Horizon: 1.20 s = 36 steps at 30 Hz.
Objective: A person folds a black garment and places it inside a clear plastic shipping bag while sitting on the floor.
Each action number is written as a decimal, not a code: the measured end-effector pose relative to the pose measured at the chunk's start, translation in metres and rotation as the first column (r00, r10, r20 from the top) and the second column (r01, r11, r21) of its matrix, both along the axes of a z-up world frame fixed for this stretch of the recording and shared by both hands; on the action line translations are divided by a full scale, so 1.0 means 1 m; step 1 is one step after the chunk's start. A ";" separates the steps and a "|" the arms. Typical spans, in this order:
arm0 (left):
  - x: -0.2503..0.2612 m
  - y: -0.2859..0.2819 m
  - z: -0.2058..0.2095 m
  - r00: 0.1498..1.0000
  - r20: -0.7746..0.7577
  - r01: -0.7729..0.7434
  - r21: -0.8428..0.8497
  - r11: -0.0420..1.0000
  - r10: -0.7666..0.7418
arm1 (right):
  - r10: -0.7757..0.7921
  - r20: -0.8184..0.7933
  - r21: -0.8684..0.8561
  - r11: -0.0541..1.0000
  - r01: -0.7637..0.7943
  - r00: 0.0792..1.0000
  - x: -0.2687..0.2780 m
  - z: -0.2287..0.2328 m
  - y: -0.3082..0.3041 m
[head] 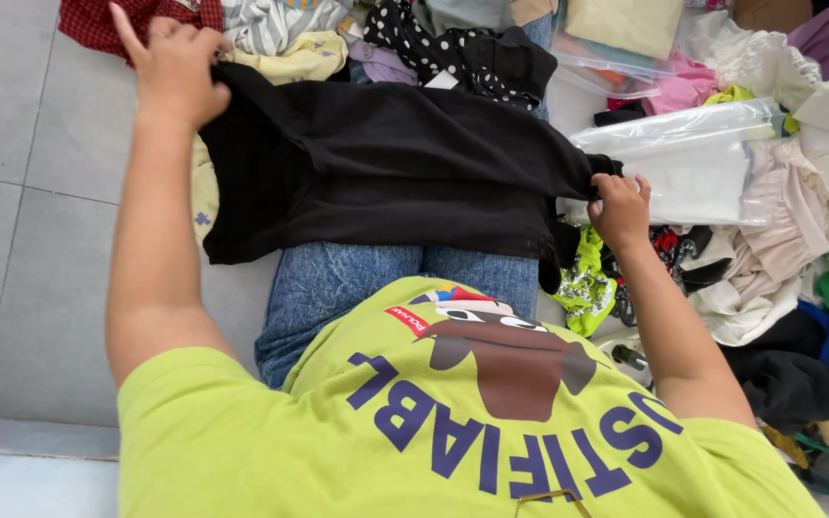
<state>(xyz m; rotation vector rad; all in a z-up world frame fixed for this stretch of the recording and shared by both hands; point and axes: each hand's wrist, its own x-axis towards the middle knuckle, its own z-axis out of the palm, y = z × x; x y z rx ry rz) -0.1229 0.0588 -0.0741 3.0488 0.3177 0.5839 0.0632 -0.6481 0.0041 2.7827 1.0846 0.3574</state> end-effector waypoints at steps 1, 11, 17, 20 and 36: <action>-0.001 0.009 0.005 1.000 -0.002 -0.001 -0.004 1.000 0.001 | 0.001 -0.002 -0.004 1.000 -0.001 1.000 0.003 -0.001 0.000; -0.068 -0.001 0.081 0.980 0.188 0.057 0.062 0.996 -0.068 | -0.009 0.096 0.098 0.995 0.000 0.995 0.030 0.004 -0.004; -0.108 0.000 0.102 0.939 0.333 -0.055 0.399 0.915 -0.088 | 0.003 0.180 0.323 0.944 -0.062 0.984 0.042 0.060 -0.035; -0.122 -0.001 0.099 0.930 0.362 -0.131 0.487 0.864 -0.063 | -0.016 0.193 0.379 0.923 -0.059 0.981 0.029 0.078 -0.046; -0.085 -0.072 0.090 0.987 0.077 -0.130 -0.133 0.982 0.141 | -0.100 -0.260 0.067 0.990 0.121 0.960 -0.051 0.012 -0.036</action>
